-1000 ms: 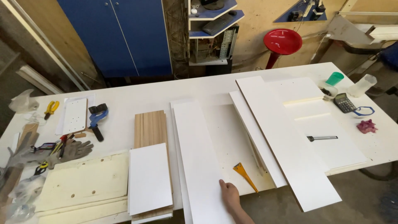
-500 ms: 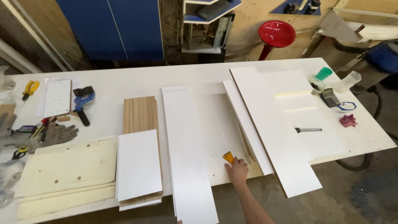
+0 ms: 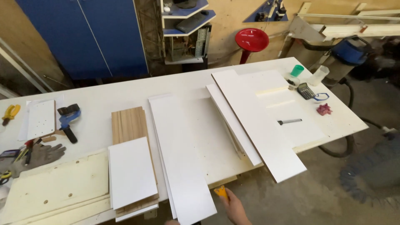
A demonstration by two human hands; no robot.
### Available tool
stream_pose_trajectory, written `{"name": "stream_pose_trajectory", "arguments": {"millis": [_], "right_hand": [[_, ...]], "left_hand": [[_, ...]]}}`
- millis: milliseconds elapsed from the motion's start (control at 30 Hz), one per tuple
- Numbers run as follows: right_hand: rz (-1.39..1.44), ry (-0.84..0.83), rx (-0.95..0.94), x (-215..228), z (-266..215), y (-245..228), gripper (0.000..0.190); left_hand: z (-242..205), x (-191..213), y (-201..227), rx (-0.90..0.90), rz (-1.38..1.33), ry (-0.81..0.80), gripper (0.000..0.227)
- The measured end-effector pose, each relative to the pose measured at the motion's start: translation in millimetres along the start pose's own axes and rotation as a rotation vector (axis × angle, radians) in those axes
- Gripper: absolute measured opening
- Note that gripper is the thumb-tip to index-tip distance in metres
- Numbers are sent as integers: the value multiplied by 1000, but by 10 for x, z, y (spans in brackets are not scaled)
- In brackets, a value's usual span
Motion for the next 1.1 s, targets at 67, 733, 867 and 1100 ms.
{"name": "stream_pose_trajectory", "arguments": {"millis": [67,733,867,1100], "right_hand": [[2,-22,-100,-147,-306,270,59],[-42,32,10,-547,-753,297,50],[-50,19,-15,-527,-632,194,40],[-40,-25,10,-467,-176,-27,46]], "left_hand": [[-18,79,87,-6,44,-33,38],[26,1172,821,-57,303,324,131],[87,1157,819,-44,292,304,135],[-351,1285,787,-125,260,351,123]]}}
Point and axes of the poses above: each hand's wrist, its own z-axis towards the middle knuckle, its own x-axis out of the back of the hand, y = z × x, the point moved 2 cm from there along z, towards the middle knuckle, and after that the axes turned 13 degrees about x, right-handed, at the moved point
